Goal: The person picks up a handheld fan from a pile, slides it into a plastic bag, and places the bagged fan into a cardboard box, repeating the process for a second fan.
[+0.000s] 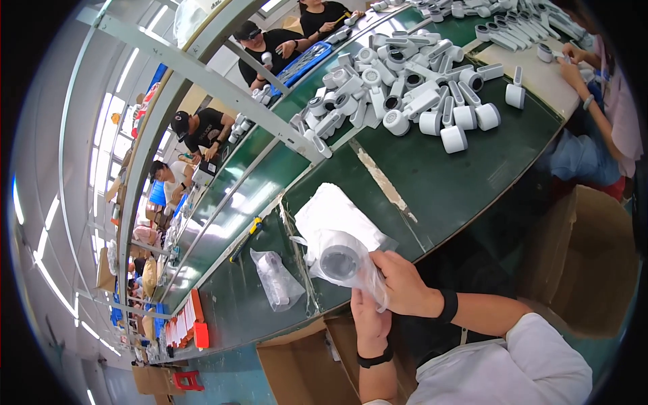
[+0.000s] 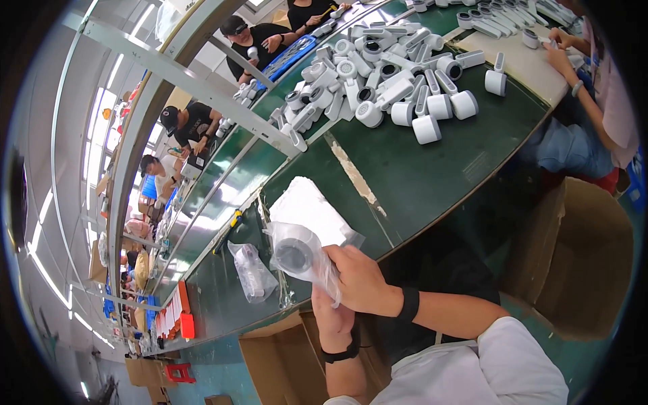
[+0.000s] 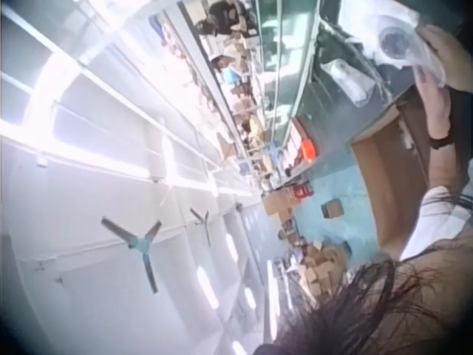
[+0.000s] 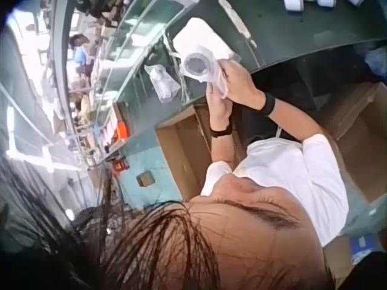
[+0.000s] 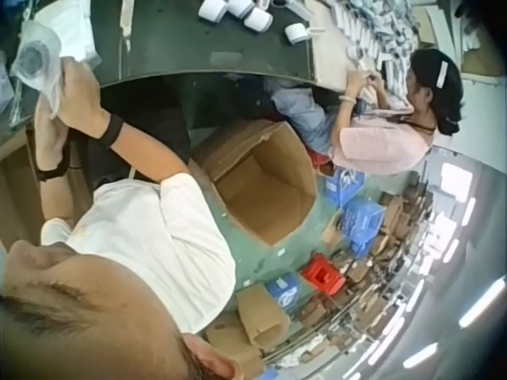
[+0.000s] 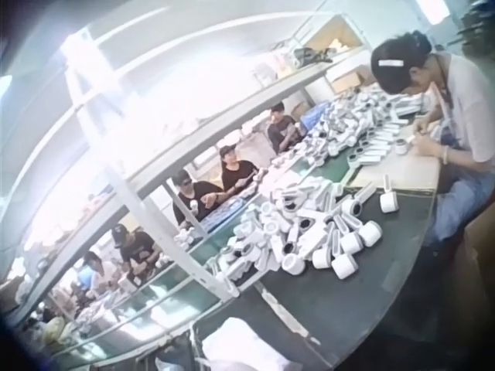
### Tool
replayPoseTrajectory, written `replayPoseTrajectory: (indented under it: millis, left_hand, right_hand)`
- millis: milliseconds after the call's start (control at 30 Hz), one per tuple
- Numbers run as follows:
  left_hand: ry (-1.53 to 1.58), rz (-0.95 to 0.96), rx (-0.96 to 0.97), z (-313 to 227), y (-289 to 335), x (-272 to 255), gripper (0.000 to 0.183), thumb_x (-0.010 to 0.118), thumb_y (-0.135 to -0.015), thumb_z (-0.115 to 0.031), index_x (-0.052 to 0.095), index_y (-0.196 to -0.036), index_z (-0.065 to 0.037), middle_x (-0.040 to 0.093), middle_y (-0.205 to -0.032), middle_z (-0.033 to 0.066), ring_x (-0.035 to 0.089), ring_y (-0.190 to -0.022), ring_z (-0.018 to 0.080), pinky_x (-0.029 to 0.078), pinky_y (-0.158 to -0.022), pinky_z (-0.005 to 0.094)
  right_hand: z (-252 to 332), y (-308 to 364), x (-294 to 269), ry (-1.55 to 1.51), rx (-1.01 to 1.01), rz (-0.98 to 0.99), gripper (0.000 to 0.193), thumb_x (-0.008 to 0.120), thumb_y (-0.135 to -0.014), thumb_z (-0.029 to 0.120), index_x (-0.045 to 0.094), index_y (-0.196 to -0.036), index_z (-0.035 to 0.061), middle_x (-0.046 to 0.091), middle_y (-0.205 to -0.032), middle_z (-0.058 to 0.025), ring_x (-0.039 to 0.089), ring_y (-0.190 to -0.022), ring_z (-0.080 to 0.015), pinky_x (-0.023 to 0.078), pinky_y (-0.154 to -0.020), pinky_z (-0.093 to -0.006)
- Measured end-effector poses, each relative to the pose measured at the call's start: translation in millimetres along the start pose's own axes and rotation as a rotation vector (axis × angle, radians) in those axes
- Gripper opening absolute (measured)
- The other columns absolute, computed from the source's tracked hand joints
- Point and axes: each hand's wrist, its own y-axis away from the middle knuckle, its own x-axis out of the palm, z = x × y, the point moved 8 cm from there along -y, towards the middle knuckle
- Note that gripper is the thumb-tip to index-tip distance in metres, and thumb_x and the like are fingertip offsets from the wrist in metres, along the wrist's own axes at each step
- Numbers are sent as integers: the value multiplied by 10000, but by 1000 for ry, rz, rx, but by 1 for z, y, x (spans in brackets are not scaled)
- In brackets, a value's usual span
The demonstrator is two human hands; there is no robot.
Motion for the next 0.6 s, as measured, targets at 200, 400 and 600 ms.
replayPoseTrajectory:
  millis: [200, 400, 600]
  left_hand:
    - [137, -34, -75, -3, -1, -9, 584, 505, -989, -388, 336, -1439, -56, 460, -1393, 116, 458, -1292, 284, 437, -1014, 478]
    - [358, 116, -170, -12, 7, -22, 637, 384, -977, -551, 339, -1444, -121, 417, -1449, 108, 493, -1226, 302, 528, -710, 522]
    - [410, 12, -200, -11, 3, -35, 539, 398, -1013, -446, 344, -1430, -109, 454, -1401, 129, 494, -1220, 351, 548, -727, 521]
  right_hand:
    - [12, -5, -23, 208, -129, -228, 168, 677, -861, 147, 687, -964, 14, 633, -889, -124, 611, -673, -242, 478, -601, -317]
    - [-1, 2, -31, 76, -104, -172, 120, 688, -849, 78, 703, -957, 30, 643, -766, -95, 603, -593, -198, 467, -537, -280]
    - [1, 14, -32, -32, -77, -159, 108, 680, -856, 40, 699, -946, -15, 635, -735, -84, 563, -569, -125, 438, -520, -241]
